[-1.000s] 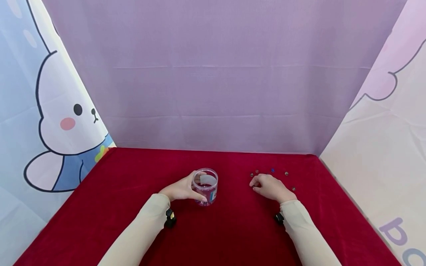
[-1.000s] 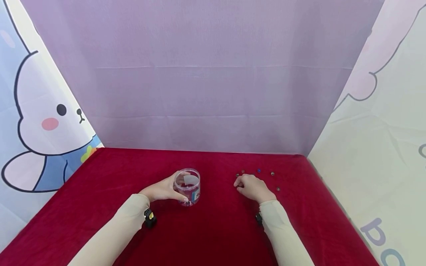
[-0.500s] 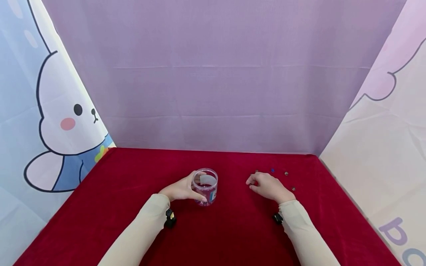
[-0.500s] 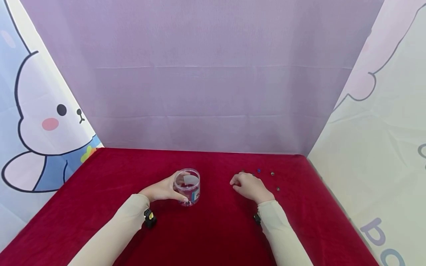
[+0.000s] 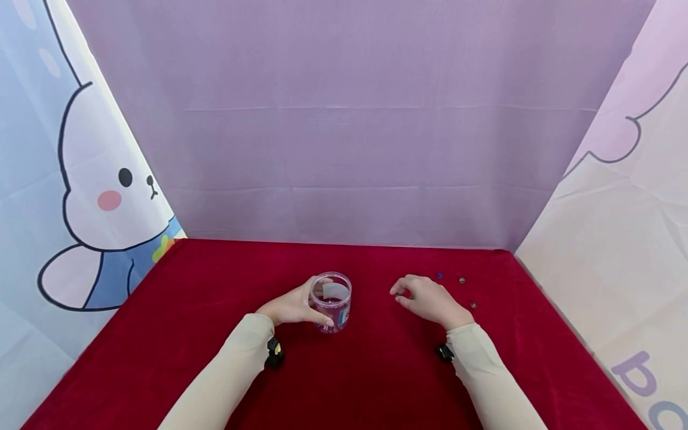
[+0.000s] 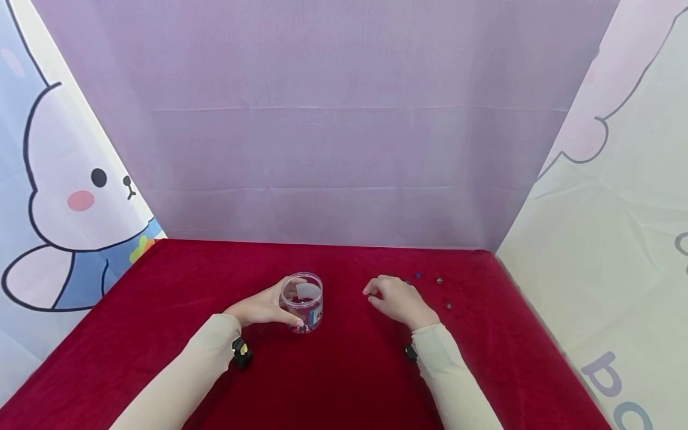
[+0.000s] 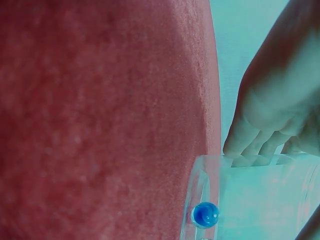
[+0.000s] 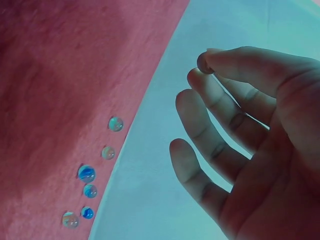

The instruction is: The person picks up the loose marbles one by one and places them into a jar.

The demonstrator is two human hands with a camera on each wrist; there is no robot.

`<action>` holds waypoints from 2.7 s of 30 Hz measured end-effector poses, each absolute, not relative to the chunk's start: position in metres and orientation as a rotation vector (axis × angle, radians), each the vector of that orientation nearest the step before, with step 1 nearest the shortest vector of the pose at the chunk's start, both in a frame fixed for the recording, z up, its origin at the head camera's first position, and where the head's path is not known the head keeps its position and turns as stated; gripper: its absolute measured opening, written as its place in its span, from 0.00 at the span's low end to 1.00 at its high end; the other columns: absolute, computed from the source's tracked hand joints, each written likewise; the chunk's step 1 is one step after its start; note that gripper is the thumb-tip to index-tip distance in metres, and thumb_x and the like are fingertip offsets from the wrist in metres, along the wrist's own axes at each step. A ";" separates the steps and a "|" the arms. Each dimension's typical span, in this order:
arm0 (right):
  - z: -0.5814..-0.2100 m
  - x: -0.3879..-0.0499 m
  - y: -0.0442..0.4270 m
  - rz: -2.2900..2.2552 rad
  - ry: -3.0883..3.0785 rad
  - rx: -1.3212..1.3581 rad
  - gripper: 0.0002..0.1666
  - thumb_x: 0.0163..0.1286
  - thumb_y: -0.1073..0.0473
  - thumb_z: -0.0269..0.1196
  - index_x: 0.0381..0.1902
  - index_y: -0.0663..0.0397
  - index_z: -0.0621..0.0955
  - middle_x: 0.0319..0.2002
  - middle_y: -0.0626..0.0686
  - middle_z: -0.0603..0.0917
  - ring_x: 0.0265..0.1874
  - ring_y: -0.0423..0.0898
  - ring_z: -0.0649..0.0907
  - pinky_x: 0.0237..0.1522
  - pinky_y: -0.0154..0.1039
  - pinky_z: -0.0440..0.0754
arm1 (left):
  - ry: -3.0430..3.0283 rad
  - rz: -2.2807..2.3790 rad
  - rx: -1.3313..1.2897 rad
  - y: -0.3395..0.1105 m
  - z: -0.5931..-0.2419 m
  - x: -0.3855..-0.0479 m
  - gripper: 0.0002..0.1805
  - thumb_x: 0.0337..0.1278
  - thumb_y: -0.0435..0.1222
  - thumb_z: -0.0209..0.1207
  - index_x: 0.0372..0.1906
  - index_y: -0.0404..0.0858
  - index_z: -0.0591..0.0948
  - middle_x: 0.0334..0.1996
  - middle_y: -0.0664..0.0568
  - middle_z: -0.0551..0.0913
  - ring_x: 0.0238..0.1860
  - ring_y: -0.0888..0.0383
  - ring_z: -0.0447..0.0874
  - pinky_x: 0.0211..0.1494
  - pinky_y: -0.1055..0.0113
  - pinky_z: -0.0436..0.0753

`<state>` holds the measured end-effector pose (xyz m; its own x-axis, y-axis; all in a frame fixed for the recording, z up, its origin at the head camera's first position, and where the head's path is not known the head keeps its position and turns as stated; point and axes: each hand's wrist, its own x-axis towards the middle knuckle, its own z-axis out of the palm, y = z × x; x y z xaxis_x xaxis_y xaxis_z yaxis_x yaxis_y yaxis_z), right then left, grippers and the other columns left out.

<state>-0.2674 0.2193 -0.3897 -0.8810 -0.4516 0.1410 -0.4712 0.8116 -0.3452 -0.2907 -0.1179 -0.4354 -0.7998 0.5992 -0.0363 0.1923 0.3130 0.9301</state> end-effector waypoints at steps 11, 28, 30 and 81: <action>-0.385 -0.264 0.209 0.596 -2.889 0.784 0.10 0.68 0.61 0.68 0.47 0.51 0.85 0.41 0.43 0.82 0.40 0.43 0.82 0.42 0.41 0.82 | 2.218 1.476 0.691 -0.118 -0.437 -0.290 0.52 0.49 0.41 0.76 0.75 0.43 0.58 0.65 0.49 0.70 0.67 0.50 0.65 0.65 0.49 0.72; -0.381 -0.262 0.194 0.613 -2.720 0.894 0.12 0.67 0.60 0.69 0.48 0.48 0.85 0.43 0.43 0.83 0.36 0.40 0.81 0.38 0.36 0.82 | 2.215 1.479 0.698 -0.117 -0.437 -0.292 0.51 0.48 0.41 0.77 0.74 0.44 0.58 0.65 0.49 0.70 0.67 0.50 0.66 0.66 0.50 0.72; -0.381 -0.262 0.192 0.618 -2.710 0.901 0.12 0.68 0.59 0.69 0.49 0.48 0.85 0.43 0.43 0.83 0.35 0.38 0.80 0.37 0.35 0.82 | 2.216 1.479 0.694 -0.117 -0.437 -0.292 0.51 0.48 0.41 0.77 0.74 0.44 0.58 0.65 0.49 0.70 0.67 0.50 0.66 0.65 0.50 0.72; -0.382 -0.264 0.137 0.740 -2.536 1.091 0.13 0.67 0.61 0.70 0.49 0.49 0.85 0.45 0.42 0.84 0.38 0.38 0.80 0.40 0.35 0.84 | 2.208 1.481 0.680 -0.115 -0.439 -0.293 0.53 0.50 0.40 0.76 0.75 0.43 0.55 0.65 0.50 0.70 0.66 0.51 0.66 0.67 0.48 0.70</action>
